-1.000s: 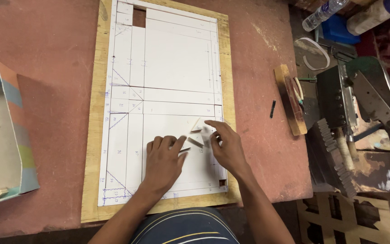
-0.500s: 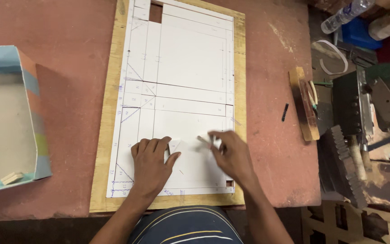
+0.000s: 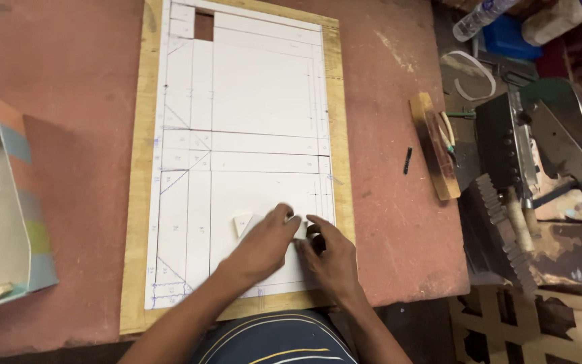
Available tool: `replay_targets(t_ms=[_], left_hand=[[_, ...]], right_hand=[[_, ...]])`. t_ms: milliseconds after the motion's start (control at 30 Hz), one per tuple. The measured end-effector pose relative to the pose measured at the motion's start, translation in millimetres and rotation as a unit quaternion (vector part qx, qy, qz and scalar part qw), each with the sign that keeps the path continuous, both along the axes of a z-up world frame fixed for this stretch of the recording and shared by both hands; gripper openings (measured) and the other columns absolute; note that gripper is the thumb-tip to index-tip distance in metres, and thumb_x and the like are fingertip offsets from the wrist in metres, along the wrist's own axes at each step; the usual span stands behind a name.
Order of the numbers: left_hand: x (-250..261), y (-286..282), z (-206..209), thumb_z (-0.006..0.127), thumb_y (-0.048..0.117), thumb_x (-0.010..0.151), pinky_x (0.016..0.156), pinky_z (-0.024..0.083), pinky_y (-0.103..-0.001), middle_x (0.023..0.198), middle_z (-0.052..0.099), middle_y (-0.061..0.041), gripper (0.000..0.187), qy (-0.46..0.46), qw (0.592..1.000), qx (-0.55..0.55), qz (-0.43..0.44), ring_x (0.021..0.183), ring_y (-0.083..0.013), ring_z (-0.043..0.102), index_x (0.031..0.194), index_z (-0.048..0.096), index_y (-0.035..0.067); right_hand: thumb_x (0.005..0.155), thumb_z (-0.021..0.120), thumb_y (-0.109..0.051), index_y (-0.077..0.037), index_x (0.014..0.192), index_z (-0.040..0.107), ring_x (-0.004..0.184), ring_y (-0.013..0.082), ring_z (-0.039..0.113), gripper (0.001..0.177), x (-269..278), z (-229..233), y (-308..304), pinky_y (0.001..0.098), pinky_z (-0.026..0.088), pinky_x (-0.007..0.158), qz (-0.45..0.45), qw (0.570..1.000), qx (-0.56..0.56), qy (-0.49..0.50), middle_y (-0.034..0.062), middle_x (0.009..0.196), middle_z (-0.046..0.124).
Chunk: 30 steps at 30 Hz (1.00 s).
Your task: The person repeatedly picks small triangular wooden pieces from a box and places them onto a paper template on a workbench. The person moves the pieces around the template, sometimes adjusting their positions, and occasionally returns them to the box.
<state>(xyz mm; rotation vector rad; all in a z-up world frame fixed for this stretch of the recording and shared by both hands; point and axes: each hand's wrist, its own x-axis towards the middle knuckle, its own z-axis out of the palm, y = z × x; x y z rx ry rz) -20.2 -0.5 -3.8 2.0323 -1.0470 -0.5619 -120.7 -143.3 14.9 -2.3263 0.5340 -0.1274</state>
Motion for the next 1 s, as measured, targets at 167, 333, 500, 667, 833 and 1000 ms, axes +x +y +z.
replay_targets(t_ms=[167,333,500,667,833,1000], left_hand=[[-21,19,3,0.069,-0.001,0.085,0.087,0.054,-0.046,0.125,0.055,-0.022,0.053,0.069,0.996,0.007,0.050,0.104,-0.0398,0.065,0.136,0.054,-0.002],[-27,23,7,0.074,0.006,0.085,0.085,0.054,-0.045,0.123,0.056,-0.019,0.056,0.083,0.991,0.056,0.090,0.099,-0.0358,0.067,0.137,0.055,0.001],[-30,27,9,0.075,0.008,0.083,0.082,0.058,-0.039,0.121,0.059,-0.014,0.053,0.142,0.979,0.031,0.140,0.093,-0.0280,0.071,0.134,0.060,0.004],[-27,29,9,0.076,0.009,0.083,0.082,0.059,-0.035,0.118,0.058,-0.011,0.054,0.181,0.973,0.031,0.142,0.087,-0.0220,0.074,0.134,0.061,0.007],[-28,28,7,0.076,0.008,0.083,0.082,0.061,-0.035,0.119,0.057,-0.013,0.055,0.149,0.980,0.013,0.134,0.088,-0.0211,0.073,0.135,0.059,0.006],[-29,29,6,0.074,0.008,0.083,0.081,0.061,-0.036,0.117,0.056,-0.014,0.058,0.152,0.980,0.006,0.130,0.087,-0.0219,0.074,0.138,0.058,0.008]], right_hand=[[0.081,0.083,-0.009,-0.005,0.125,0.070,0.089,0.0228,0.073,0.046,-4,-6,-7,0.0332,0.061,0.077,0.104,0.994,0.043,0.007,0.0129,0.104,0.075],[0.082,0.080,-0.004,-0.005,0.125,0.069,0.090,0.0210,0.074,0.044,-1,-10,-5,0.0322,0.061,0.080,0.107,0.991,0.073,0.040,0.0118,0.107,0.075],[0.085,0.076,-0.005,-0.010,0.129,0.064,0.095,0.0183,0.078,0.045,0,-8,-4,0.0295,0.064,0.077,0.078,0.985,0.122,0.091,0.0090,0.109,0.078],[0.085,0.076,-0.006,-0.011,0.131,0.063,0.088,0.0192,0.080,0.048,-1,-8,-2,0.0291,0.064,0.074,0.078,0.989,0.108,0.070,0.0094,0.109,0.080],[0.085,0.077,-0.005,-0.011,0.131,0.063,0.089,0.0186,0.080,0.049,-4,-12,1,0.0291,0.064,0.073,0.051,0.990,0.122,0.055,0.0100,0.107,0.080],[0.086,0.076,-0.005,-0.011,0.130,0.063,0.088,0.0185,0.081,0.047,-5,-14,1,0.0289,0.065,0.073,0.043,0.989,0.132,0.051,0.0099,0.107,0.081]])
